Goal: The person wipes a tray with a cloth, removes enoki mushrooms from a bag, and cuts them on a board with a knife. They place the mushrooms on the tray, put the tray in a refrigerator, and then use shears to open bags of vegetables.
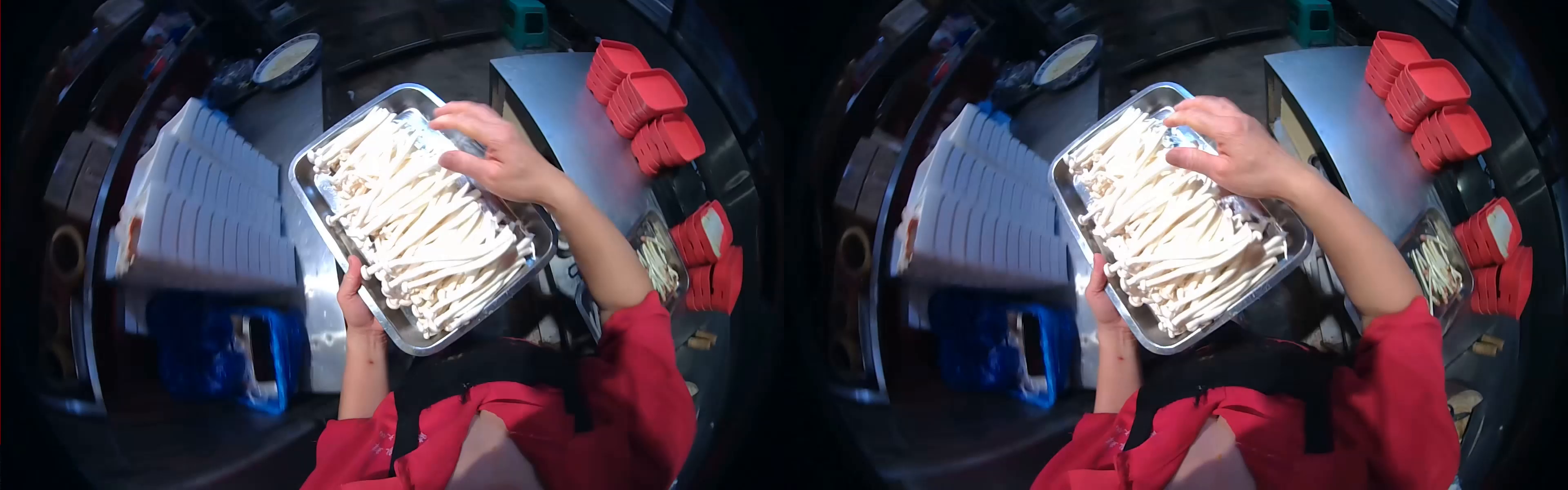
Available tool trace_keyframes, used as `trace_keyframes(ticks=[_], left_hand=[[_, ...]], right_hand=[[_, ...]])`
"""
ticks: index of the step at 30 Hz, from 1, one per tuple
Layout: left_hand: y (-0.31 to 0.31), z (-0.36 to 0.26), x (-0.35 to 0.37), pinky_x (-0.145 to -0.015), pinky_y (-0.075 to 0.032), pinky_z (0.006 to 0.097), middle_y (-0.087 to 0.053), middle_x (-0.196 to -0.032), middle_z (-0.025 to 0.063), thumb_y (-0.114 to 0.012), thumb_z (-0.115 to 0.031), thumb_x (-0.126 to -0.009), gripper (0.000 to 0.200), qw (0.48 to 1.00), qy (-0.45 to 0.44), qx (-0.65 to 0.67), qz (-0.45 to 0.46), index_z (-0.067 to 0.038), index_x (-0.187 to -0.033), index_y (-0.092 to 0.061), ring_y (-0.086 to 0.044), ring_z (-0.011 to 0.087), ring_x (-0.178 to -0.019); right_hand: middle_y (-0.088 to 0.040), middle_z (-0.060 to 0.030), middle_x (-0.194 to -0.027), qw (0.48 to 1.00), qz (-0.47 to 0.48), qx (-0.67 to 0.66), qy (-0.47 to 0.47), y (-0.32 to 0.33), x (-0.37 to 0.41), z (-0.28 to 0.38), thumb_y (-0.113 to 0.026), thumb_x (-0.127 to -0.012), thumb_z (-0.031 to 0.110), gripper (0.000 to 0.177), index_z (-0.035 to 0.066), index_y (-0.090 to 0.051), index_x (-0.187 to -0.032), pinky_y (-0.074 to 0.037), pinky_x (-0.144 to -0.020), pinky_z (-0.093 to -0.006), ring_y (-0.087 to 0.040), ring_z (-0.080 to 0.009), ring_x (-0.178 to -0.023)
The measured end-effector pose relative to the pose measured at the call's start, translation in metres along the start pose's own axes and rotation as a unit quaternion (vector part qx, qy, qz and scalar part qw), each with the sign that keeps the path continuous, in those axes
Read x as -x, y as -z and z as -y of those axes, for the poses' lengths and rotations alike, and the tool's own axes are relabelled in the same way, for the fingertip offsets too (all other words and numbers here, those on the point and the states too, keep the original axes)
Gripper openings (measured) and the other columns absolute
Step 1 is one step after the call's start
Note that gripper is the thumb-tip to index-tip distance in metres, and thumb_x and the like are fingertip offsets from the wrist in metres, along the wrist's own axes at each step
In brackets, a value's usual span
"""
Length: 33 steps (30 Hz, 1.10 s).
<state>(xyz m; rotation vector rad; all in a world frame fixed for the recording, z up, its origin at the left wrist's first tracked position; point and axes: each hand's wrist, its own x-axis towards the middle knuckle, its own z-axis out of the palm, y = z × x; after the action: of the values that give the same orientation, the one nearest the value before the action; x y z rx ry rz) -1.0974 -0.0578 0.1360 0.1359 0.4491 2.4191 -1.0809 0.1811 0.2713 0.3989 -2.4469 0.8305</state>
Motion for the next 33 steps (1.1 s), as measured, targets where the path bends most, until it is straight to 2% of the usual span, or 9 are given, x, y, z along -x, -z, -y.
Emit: trace_keyframes(ticks=[3,9,14,15,18,24,25,28,33], left_hand=[[0.000,-0.001,-0.081,-0.099,-0.037,0.0437,-0.042,-0.132,0.0170,-0.039,-0.034,-0.092,0.053,0.999,0.031,-0.008,0.021,0.000,-0.132,-0.033,-0.044,0.0315,-0.118],[-0.026,0.004,-0.218,-0.100,-0.035,0.0426,-0.042,-0.131,0.0177,-0.038,-0.033,-0.092,0.052,0.988,0.154,0.003,0.019,0.001,-0.132,-0.033,-0.045,0.0314,-0.118],[-0.043,0.034,-0.348,-0.101,-0.034,0.0431,-0.040,-0.133,0.0185,-0.040,-0.033,-0.091,0.055,0.985,0.173,0.004,0.020,0.000,-0.133,-0.031,-0.043,0.0328,-0.119],[-0.047,0.038,-0.373,-0.100,-0.035,0.0430,-0.043,-0.130,0.0176,-0.041,-0.033,-0.091,0.053,0.986,0.164,-0.012,-0.015,0.000,-0.132,-0.034,-0.046,0.0320,-0.117],[-0.058,0.011,-0.408,-0.096,-0.039,0.0425,-0.051,-0.123,0.0153,-0.042,-0.033,-0.090,0.049,0.985,0.162,-0.016,-0.056,-0.001,-0.128,-0.040,-0.053,0.0297,-0.109],[-0.049,-0.042,-0.554,-0.099,-0.036,0.0438,-0.045,-0.129,0.0169,-0.041,-0.031,-0.091,0.049,0.981,0.172,0.034,-0.079,-0.001,-0.130,-0.038,-0.047,0.0323,-0.115],[-0.061,0.001,-0.451,-0.099,-0.036,0.0439,-0.045,-0.129,0.0172,-0.041,-0.031,-0.091,0.050,0.981,0.179,0.024,-0.066,-0.001,-0.130,-0.037,-0.047,0.0325,-0.115],[-0.061,0.008,-0.462,-0.099,-0.036,0.0441,-0.045,-0.129,0.0174,-0.041,-0.031,-0.091,0.050,0.982,0.175,0.013,-0.067,-0.001,-0.131,-0.037,-0.047,0.0329,-0.115],[-0.070,0.001,-0.457,-0.098,-0.037,0.0450,-0.044,-0.129,0.0182,-0.040,-0.033,-0.090,0.052,0.976,0.192,-0.050,-0.092,0.000,-0.130,-0.037,-0.047,0.0339,-0.115]], right_hand=[[-0.034,-0.0226,-0.136,0.977,0.111,-0.094,-0.157,-0.012,-0.033,-0.066,-0.045,-0.092,0.037,0.052,0.000,-0.041,-0.128,-0.026,-0.104,-0.0333,-0.031,-0.0307,-0.129],[-0.044,-0.0196,-0.128,0.965,-0.007,-0.118,-0.232,0.031,-0.080,-0.181,-0.048,-0.092,0.033,0.048,-0.002,-0.043,-0.125,-0.033,-0.099,-0.0324,-0.043,-0.0277,-0.120],[-0.057,-0.0172,-0.108,1.000,0.001,-0.009,0.000,0.065,-0.148,-0.306,-0.057,-0.080,0.017,0.031,-0.001,-0.059,-0.106,-0.041,-0.088,-0.0362,-0.052,-0.0322,-0.104],[-0.057,-0.0172,-0.108,1.000,0.004,-0.010,-0.005,0.066,-0.170,-0.328,-0.057,-0.080,0.017,0.031,-0.001,-0.059,-0.106,-0.041,-0.088,-0.0362,-0.052,-0.0322,-0.104],[-0.059,-0.0143,-0.097,0.958,0.277,-0.011,-0.070,0.052,-0.230,-0.339,-0.059,-0.079,0.020,0.028,0.000,-0.061,-0.099,-0.041,-0.084,-0.0382,-0.053,-0.0307,-0.095],[-0.060,-0.0159,-0.091,0.947,0.278,-0.001,-0.158,0.049,-0.352,-0.438,-0.060,-0.080,0.021,0.029,-0.002,-0.063,-0.098,-0.041,-0.086,-0.0384,-0.053,-0.0288,-0.096],[-0.060,-0.0161,-0.093,0.953,0.260,-0.001,-0.157,0.073,-0.258,-0.364,-0.060,-0.080,0.022,0.031,-0.002,-0.062,-0.100,-0.041,-0.086,-0.0385,-0.053,-0.0291,-0.097],[-0.059,-0.0159,-0.093,0.987,0.149,0.039,-0.039,0.093,-0.259,-0.363,-0.061,-0.079,0.026,0.032,0.001,-0.062,-0.098,-0.044,-0.081,-0.0377,-0.056,-0.0305,-0.091],[-0.052,-0.0081,-0.086,0.980,0.158,0.070,0.100,0.117,-0.194,-0.301,-0.064,-0.072,0.018,0.022,0.008,-0.058,-0.090,-0.042,-0.081,-0.0388,-0.051,-0.0250,-0.092]])
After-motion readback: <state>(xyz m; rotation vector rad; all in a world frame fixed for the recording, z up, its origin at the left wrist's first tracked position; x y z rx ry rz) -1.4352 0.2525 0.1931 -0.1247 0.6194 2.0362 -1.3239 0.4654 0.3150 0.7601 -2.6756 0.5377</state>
